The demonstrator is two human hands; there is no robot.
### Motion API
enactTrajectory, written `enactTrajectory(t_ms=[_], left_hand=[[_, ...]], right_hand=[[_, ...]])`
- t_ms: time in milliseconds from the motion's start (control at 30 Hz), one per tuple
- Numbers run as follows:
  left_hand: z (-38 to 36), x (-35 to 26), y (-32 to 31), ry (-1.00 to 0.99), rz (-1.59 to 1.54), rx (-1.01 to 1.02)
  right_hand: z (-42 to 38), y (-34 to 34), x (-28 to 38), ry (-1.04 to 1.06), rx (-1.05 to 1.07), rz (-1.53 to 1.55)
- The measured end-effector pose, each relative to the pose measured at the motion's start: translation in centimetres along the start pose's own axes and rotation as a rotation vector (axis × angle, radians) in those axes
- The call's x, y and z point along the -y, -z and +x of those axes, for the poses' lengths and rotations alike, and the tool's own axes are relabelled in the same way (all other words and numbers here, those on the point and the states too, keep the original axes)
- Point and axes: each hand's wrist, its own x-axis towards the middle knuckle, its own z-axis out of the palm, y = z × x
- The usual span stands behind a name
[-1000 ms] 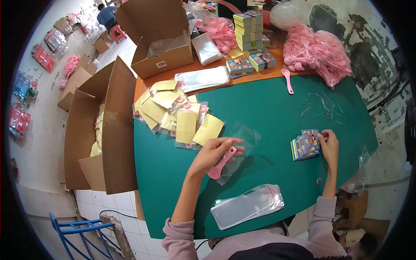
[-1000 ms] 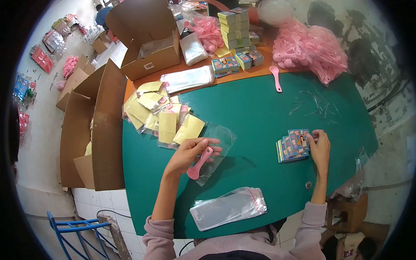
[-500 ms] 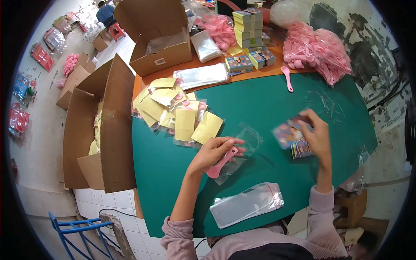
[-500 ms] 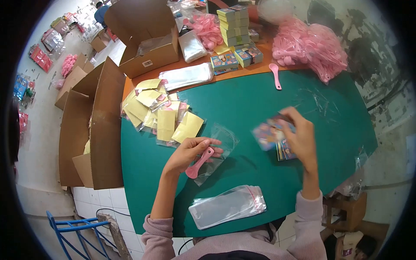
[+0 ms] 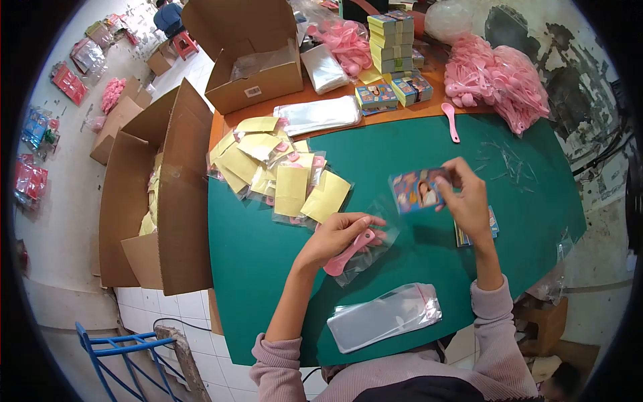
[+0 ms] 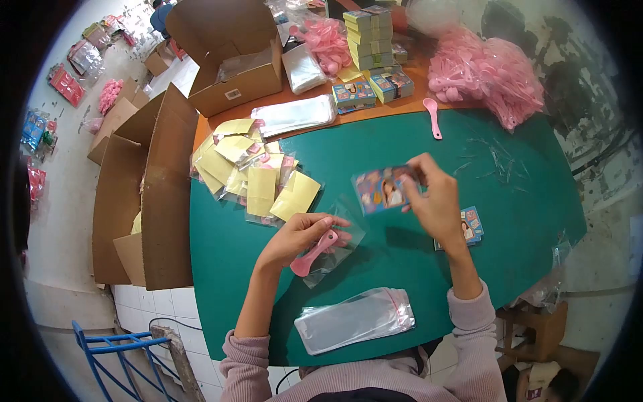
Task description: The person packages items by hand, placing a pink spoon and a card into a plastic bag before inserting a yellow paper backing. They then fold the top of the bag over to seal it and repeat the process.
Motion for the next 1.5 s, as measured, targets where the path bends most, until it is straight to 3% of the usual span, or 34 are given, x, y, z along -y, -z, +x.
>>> enactTrajectory(t_ms=[100,233,267,333,467,567,633,700,767,900,1000,1133,1200,1333,1367,1433,1500], left_hand=[[0.0,-0.2,0.0,0.001,-0.002,-0.021],[0.2,0.4,0.3,-0.027,-0.003,-0.021],[0.2,0.4,0.3,-0.034,-0.031,-0.02],[0.0,0.0,0.2,-0.021,-0.035,-0.025],[0.0,-0.1,0.0,-0.037,-0.046,-0.032],[0.0,0.0,0.2,0.002,-0.064,-0.062],[0.1,0.2,0.2,0.012,-0.059,-0.067],[0.2,0.6,0.3,0.021,-0.057,-0.076],[0.4,1.0,0.3,-0.057,0.17,-0.062],[0.3,1.0,-0.5,-0.06,0.204,0.049],[0.4,1.1,-0.8,-0.082,0.415,0.097],[0.1,1.4,-2.1,-0.155,0.427,-0.119],[-0.2,0.4,-2.3,0.031,0.759,-0.167],[-1.9,-0.5,0.7,0.031,0.667,0.015],[-2.3,-0.1,1.4,0.032,0.672,0.01],[-2.9,0.2,2.3,-0.185,0.506,0.009],[-3.2,0.1,2.4,-0.137,0.5,-0.002]], right_hand=[[0.2,-0.1,-1.5,0.16,-0.081,-0.077],[-0.2,-0.6,-1.2,0.102,0.104,0.108],[-0.1,-0.6,-1.3,0.102,0.104,0.108],[0.3,-0.5,-1.8,0.111,-0.11,-0.055],[0.3,-0.8,-3.0,0.082,-0.037,-0.008],[-0.6,-1.6,-2.3,0.137,0.061,0.138],[-0.8,-1.3,-0.9,0.08,0.239,0.009],[-0.8,-1.2,-0.8,0.055,0.273,0.028],[-0.7,-0.9,-0.8,0.123,0.367,-0.104],[-1.2,-1.9,-1.3,0.189,0.47,-0.041],[-1.2,-2.6,-1.9,0.141,0.837,-0.161],[-1.6,-3.7,-3.0,0.364,0.594,0.002],[-1.4,-3.1,-2.4,0.022,0.832,-0.146],[-1.1,-2.9,-3.7,-0.095,0.586,0.136],[-1.2,-2.9,-3.5,-0.09,0.588,0.141],[-1.3,-2.8,-2.7,-0.145,0.647,0.293],[-0.9,-2.3,-2.8,-0.144,0.722,0.173]])
